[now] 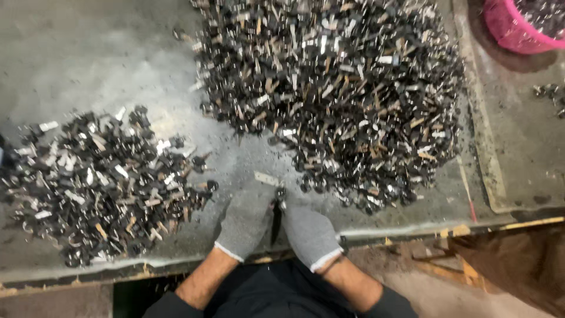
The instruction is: The person, wearing gloves, picks small metal parts one at a time from a large pile on a workbench and places selected pieces into a separate pile beside it, continuously sorting through the heap.
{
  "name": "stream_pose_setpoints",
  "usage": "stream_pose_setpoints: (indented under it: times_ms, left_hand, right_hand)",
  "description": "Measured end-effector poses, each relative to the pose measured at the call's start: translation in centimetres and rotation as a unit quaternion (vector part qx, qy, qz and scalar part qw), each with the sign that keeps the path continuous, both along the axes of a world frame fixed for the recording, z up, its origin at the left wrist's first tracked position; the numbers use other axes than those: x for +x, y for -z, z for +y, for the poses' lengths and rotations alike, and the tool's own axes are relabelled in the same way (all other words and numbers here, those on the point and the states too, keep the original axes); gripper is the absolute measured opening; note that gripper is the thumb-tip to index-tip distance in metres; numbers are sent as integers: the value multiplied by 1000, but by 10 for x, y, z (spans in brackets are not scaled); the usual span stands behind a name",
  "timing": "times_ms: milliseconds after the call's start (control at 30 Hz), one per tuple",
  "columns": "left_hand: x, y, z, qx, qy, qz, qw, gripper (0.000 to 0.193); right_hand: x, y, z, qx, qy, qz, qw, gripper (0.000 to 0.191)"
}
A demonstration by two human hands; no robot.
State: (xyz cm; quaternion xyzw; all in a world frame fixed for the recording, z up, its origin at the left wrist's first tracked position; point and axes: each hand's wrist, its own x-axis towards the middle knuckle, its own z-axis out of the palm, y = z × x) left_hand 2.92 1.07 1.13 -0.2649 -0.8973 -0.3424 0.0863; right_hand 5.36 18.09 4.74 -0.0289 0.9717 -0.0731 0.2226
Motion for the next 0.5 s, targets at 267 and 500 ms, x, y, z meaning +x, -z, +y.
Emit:
stream_pose_setpoints:
  times_ms: [267,500]
  left_hand:
    - [5,3,3,-10,-42,-23,999,35]
    - [6,9,7,81,-21,22,996,42]
  right_hand:
    - [14,16,-1,-11,-63,178,982,30]
    - [18,48,-13,-24,-25,54,998,19]
